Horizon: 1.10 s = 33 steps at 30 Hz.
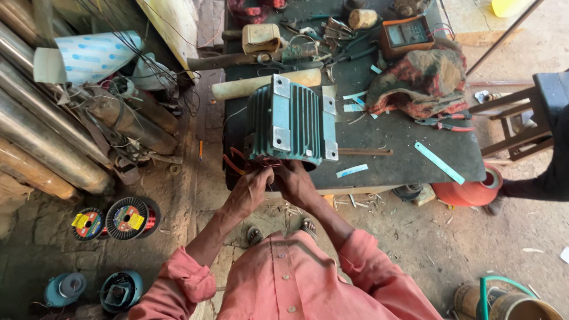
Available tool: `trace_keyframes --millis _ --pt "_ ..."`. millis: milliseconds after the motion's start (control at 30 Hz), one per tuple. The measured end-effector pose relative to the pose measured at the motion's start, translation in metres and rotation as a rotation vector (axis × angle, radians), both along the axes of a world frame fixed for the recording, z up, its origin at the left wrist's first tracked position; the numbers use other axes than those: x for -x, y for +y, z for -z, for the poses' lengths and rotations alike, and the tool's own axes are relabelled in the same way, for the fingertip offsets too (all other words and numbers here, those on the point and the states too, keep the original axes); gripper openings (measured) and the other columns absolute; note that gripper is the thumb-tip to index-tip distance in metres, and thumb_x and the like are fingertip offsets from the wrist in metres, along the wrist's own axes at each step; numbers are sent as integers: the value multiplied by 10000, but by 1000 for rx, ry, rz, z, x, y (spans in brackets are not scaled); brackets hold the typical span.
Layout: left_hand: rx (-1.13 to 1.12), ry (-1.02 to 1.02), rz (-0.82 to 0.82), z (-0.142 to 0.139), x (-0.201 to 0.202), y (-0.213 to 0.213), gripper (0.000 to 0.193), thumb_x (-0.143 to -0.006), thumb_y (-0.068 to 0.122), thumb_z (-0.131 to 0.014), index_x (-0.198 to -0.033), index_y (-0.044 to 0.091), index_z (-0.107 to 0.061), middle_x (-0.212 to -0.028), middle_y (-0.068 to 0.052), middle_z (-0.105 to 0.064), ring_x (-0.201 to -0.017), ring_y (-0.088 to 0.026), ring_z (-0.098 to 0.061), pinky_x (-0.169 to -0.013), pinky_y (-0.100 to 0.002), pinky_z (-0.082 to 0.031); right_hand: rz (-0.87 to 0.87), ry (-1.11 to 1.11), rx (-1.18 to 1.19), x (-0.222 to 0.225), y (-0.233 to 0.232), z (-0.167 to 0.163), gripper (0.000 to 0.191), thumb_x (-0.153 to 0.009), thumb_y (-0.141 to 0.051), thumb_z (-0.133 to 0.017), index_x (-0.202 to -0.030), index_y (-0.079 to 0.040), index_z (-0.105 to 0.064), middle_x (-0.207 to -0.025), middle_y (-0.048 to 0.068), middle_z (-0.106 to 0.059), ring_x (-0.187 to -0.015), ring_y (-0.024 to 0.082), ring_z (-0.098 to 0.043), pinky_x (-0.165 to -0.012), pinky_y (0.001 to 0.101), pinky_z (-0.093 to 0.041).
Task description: The person is repairing an electric motor by hand, inserting and adjusting copper windings into the stator slots. They use a wooden mallet to tap the windings into place and a metal tool to push and arrange the wires. The work is performed on a cluttered workbench in a workshop setting.
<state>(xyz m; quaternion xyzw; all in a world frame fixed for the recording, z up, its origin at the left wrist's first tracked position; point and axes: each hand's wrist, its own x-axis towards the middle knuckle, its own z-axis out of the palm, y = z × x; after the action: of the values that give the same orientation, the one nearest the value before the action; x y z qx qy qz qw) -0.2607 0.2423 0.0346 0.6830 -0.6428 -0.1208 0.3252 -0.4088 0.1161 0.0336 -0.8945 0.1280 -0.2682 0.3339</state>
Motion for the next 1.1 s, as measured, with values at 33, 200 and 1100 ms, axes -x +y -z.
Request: trace_keyframes --millis 33,200,1100 --pt "-7 -17 -5 -4 -3 0 96 -942 -93 -534 -987 -22 -579 -857 -157 -666 -781 -270 -690 -691 -382 -591 -34 48 4 2 -3 -3 292 -935 -106 -676 -1214 -20 -680 -1025 206 -661 -941 372 -578 -803 494 -484" --pt "67 -122 0 -6 -8 4 88 -933 -73 -536 -961 -6 -585 -870 -148 -679 -804 -287 -692 -748 -392 -586 -21 -51 271 67 -4 -18 119 -911 -171 -688 -888 -55 -674 -942 120 -650 -1033 338 -606 -935 506 -446" --pt "100 -552 -213 29 2 -38 411 -1049 32 -599 -1451 96 -541 -932 -154 -734 -660 -212 -710 -494 -307 -579 256 -43 341 -24 -7 30 346 -872 -22 -669 -1217 -31 -677 -1183 188 -720 -1017 322 -703 -764 405 -607"
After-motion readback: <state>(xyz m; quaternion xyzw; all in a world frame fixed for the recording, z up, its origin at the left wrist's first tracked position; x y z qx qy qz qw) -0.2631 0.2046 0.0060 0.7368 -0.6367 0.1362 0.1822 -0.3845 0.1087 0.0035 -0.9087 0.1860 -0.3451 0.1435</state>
